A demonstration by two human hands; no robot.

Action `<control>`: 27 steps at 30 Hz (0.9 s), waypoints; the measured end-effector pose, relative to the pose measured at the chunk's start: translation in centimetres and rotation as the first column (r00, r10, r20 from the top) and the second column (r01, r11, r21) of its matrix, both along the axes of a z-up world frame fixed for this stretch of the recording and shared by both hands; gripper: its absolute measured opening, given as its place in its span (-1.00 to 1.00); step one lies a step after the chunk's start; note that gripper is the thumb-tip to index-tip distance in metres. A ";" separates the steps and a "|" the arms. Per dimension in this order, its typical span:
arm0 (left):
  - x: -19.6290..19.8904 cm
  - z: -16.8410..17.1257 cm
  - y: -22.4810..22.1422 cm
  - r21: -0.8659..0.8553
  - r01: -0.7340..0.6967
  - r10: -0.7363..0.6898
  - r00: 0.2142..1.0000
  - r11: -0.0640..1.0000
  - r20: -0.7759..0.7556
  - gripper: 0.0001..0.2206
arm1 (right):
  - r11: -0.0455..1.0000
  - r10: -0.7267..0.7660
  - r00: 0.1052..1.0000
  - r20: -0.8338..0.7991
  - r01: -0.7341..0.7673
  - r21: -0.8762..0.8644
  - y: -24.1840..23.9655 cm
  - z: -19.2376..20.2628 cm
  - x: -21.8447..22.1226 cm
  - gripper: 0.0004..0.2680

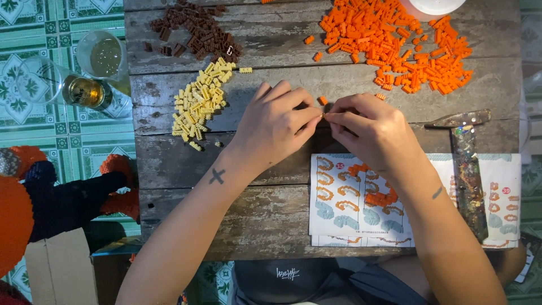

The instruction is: Assembling a decorative figure using small interlocking plastic blocks and a small hammer to tap them into place.

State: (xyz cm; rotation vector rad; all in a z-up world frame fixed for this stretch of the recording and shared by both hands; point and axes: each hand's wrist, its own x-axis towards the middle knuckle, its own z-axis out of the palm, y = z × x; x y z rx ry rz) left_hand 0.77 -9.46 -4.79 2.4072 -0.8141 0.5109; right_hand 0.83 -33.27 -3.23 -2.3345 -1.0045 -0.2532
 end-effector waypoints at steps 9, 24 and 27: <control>0.0 0.3 0.1 0.006 0.016 -0.016 0.999 1.000 -0.041 -0.93 | 0.995 -0.007 0.997 -0.078 0.015 0.094 -0.5 -0.6 0.5 -0.97; 0.0 0.1 0.2 -0.005 0.023 -0.023 0.997 1.000 -0.071 -0.93 | 0.993 -0.008 0.997 -0.083 0.017 0.117 0.1 0.0 0.2 -0.97; 0.1 0.0 0.3 0.002 0.029 -0.029 0.997 1.000 -0.076 -0.94 | 0.995 -0.007 0.997 -0.073 0.014 0.099 0.3 0.3 0.1 -0.97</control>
